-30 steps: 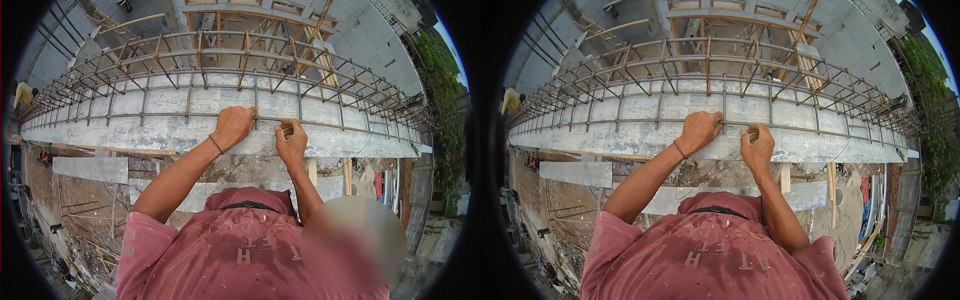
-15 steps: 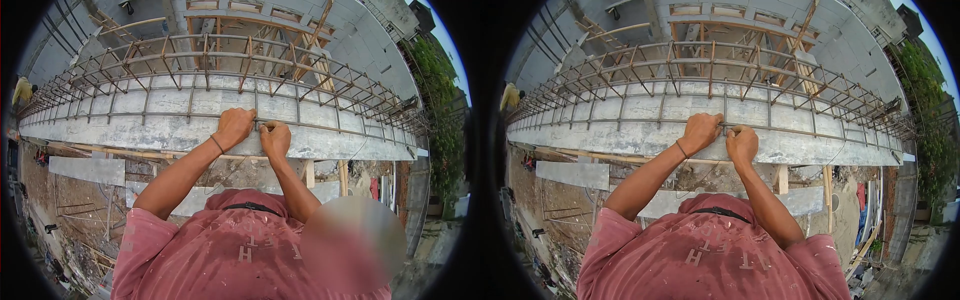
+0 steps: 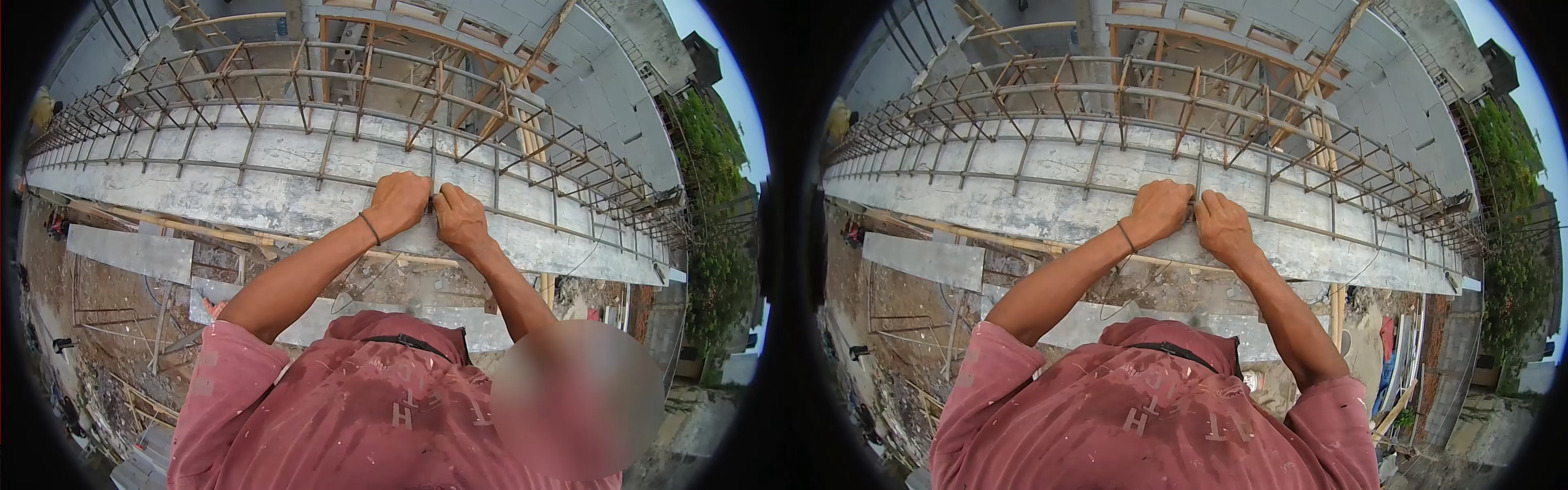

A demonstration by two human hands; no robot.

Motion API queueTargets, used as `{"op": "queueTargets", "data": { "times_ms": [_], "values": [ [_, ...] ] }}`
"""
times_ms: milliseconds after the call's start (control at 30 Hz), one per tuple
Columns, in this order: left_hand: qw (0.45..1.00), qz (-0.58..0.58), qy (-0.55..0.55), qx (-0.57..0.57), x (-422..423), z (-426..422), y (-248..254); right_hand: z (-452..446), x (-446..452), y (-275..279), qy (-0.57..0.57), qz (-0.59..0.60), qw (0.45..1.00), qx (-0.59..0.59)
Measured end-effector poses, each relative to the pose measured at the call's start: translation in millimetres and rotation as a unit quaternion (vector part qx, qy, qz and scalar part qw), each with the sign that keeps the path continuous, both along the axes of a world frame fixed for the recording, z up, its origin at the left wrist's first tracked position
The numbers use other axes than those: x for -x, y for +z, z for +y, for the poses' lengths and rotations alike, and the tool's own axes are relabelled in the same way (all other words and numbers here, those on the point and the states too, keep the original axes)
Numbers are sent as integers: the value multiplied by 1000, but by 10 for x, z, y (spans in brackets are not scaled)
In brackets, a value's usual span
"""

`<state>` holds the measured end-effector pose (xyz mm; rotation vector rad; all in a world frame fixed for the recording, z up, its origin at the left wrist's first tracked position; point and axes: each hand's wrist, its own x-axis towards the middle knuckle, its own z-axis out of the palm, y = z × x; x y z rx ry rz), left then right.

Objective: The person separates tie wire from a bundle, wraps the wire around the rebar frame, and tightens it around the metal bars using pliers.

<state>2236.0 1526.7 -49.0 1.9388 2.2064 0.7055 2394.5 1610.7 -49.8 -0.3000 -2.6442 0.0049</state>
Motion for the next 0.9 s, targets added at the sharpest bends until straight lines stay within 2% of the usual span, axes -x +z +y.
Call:
{"op": "queueTargets", "data": {
  "times_ms": [33,100,167,200,267,300,333,367,467,533,567,600,633,700,733,800,833,900],
  "values": [
    [999,-33,24,-2,-3,-19,29,60,2,44,54,-7,998,-28],
    [997,-64,53,-5,-23,-79,30,94,-4,96,79,-1,996,-40],
    [985,-140,67,-70,-42,-167,-46,134,-1,107,101,9,994,-48],
    [986,-136,72,-70,-99,-187,-83,162,8,103,103,13,994,-34],
    [925,-342,146,-82,-291,-212,-46,188,13,54,109,19,994,-16],
    [925,-340,151,-82,-375,-210,-10,202,-2,6,103,32,994,12],
    [851,-480,202,-67,-452,-194,71,227,-8,-7,97,44,994,38],
    [753,-607,249,-53,-523,-162,129,254,-6,-12,104,46,993,36],
    [724,-635,256,-77,-718,-76,175,302,27,-13,114,67,987,95],
    [721,-636,257,-94,-815,-157,184,396,52,27,117,31,978,172],
    [719,-639,250,-107,-873,-204,201,440,58,36,124,27,977,171],
    [743,-616,246,-92,-930,-274,214,477,68,35,141,22,969,199],
    [739,-617,250,-98,-992,-327,186,500,76,49,158,16,961,226],
    [799,-527,266,-117,-1094,-383,78,541,93,94,166,-4,955,247],
    [794,-529,272,-125,-1117,-382,-27,549,105,112,163,-18,948,272],
    [871,-368,273,-175,-1185,-389,-262,591,159,139,145,-62,942,296],
    [867,-371,279,-178,-1214,-419,-287,604,190,155,119,-96,935,320],
    [932,-225,251,-134,-1240,-457,-324,621,249,183,107,-116,930,331]
  ]
}}
